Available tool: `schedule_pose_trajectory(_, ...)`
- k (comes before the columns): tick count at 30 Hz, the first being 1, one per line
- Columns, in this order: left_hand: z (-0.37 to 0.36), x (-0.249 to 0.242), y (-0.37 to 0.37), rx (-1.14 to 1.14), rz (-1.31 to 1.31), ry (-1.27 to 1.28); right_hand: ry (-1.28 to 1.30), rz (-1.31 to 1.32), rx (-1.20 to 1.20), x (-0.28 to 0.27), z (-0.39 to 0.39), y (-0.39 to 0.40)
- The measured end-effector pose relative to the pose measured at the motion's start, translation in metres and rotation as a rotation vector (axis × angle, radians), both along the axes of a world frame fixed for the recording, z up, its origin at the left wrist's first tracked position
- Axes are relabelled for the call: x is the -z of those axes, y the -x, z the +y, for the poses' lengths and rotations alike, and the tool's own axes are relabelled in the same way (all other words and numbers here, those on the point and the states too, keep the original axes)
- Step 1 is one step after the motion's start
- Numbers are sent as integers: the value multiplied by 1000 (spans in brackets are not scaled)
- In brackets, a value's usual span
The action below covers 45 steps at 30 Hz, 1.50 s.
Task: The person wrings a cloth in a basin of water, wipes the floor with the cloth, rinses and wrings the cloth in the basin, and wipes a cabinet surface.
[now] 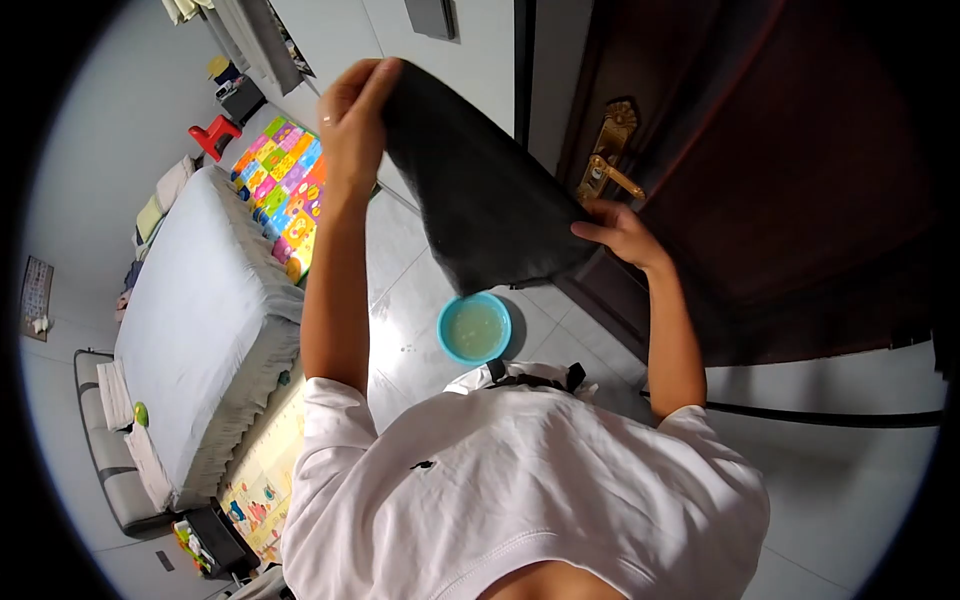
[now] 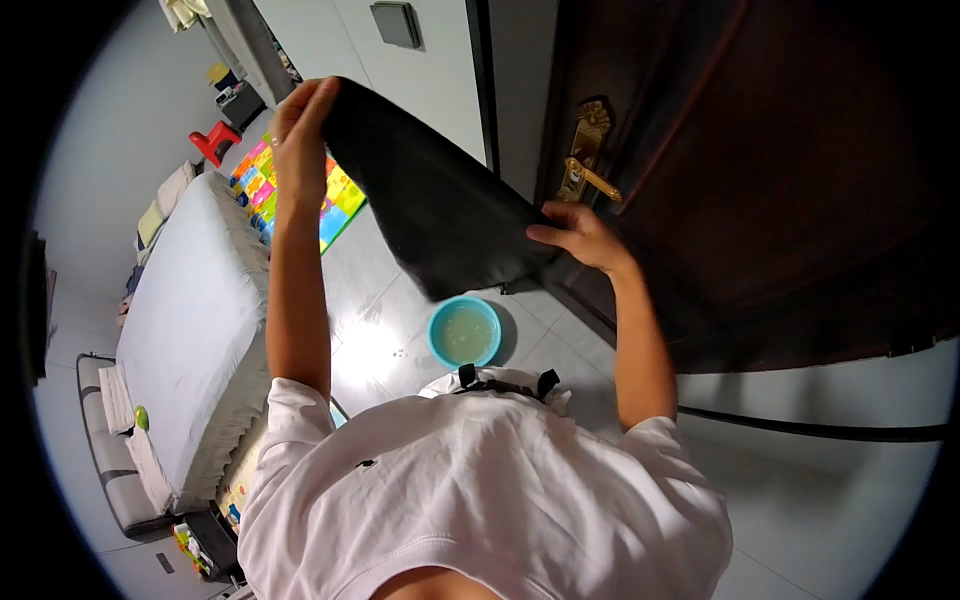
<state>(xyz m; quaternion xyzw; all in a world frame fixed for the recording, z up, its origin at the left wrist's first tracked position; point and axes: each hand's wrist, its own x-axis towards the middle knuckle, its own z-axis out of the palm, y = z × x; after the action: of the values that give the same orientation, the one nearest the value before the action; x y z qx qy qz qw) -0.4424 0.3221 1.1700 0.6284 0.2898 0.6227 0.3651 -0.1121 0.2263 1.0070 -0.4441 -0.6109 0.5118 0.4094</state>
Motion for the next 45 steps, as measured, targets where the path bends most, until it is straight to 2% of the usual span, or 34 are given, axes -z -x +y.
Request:
schedule_pose_trajectory(1, 2, 3, 7, -87, -91, -16, -15, 3, 21, 1, 0, -4)
schedule_pose_trajectory(4, 8, 11, 25, -69, -169, 46, -3, 140, 54, -17, -5, 8)
schedule_pose_trajectory(5, 8, 17, 26, -44, -89, 80, 8, 205, 60, -28, -8, 12)
schedule_pose_trajectory(6, 7, 23, 26, -19, -9, 114, -17, 87, 7, -33, -5, 6)
schedule_pose_trajectory(10, 0, 58, 13, 93, 194, 201, -104, 98, -25, -41, 1, 24)
schedule_pose_trajectory(11, -8, 61, 7, 99, 227, 212, -89, 134, -149, -56, -6, 30)
schedule_pose_trajectory(13, -16, 72, -5, 99, 194, 250, -263, -48, -90, -62, -8, 47)
schedule_pose_trajectory(17, -13, 104, -17, 42, -2, 506, -309, -236, 100, -75, -9, 65)
schedule_pose_trajectory(19, -23, 107, -20, 93, 136, 571, -387, -268, 138, -80, -10, 65)
schedule_pose_trajectory(22, -47, 97, -34, 311, 141, 423, -574, -192, 106, -79, -5, 71)
schedule_pose_trajectory(24, -58, 92, -37, 423, 175, 357, -601, -194, 136, -81, -5, 79)
schedule_pose_trajectory(25, -61, 88, -34, 521, 164, 417, -615, -195, 150, -82, -4, 82)
schedule_pose_trajectory(27, -75, 79, -38, 408, 354, 210, -615, -203, 163, -81, -3, 82)
schedule_pose_trajectory(30, -73, 72, -32, 352, 558, 144, -616, -186, 125, -80, -5, 82)
schedule_pose_trajectory(34, -67, 73, -19, 501, 191, 180, -490, -96, -53, -59, -2, 73)
schedule_pose_trajectory(35, -67, 69, -14, 536, 19, 304, -446, -90, -105, -53, -2, 69)
schedule_pose_trajectory(36, -66, 64, -8, 533, -7, 270, -277, -140, -222, -53, -6, 68)
schedule_pose_trajectory(39, -56, 64, 5, 507, 2, 238, -144, -174, -316, -41, -16, 66)
schedule_pose_trajectory(40, -54, 66, 7, 498, 13, 242, -134, -134, -282, -41, -17, 66)
schedule_pose_trajectory(43, -44, 77, 20, 383, 80, 212, -355, -107, -236, -60, -11, 50)
schedule_pose_trajectory(45, -41, 79, 25, 313, 110, 176, -426, -217, -131, -75, -14, 51)
